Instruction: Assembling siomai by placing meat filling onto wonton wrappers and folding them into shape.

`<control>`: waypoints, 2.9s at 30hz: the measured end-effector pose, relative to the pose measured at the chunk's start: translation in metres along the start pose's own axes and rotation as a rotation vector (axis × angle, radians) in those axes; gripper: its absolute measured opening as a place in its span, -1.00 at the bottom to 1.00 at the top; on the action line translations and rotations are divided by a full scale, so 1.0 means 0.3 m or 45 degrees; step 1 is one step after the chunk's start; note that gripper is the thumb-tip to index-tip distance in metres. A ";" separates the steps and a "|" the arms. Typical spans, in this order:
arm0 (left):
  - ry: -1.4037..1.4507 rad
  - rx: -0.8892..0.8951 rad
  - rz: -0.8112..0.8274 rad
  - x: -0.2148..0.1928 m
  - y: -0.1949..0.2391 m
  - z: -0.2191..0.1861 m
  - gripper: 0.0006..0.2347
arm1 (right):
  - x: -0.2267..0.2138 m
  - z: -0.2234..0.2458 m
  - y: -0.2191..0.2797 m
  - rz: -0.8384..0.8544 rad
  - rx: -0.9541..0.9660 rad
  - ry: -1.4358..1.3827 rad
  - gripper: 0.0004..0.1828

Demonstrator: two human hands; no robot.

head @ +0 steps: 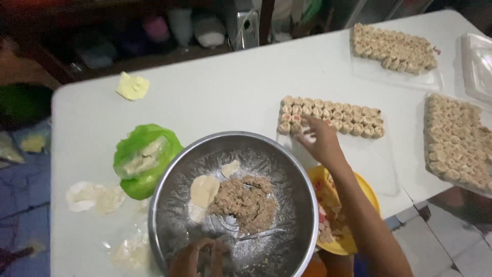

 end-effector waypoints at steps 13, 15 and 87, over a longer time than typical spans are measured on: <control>-0.311 -0.255 -0.513 -0.282 0.170 -0.578 -0.72 | 0.339 0.408 0.537 0.465 -0.527 -0.003 -0.46; -0.555 -0.087 -0.523 -0.276 0.021 -0.430 -0.53 | 0.453 0.339 0.492 0.596 -0.410 0.198 -0.61; 0.432 0.582 -0.877 -0.605 0.133 -0.555 -0.57 | 0.533 0.495 0.613 0.932 -0.941 1.726 -0.85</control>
Point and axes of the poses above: each hand's wrist, its own y-axis away from the middle knuckle, its own x-axis out of the palm, z = x × y, the point moved 7 cm from there along -y, towards the middle knuckle, and after that the axes turned 15 degrees about z, right-handed, at the moved point
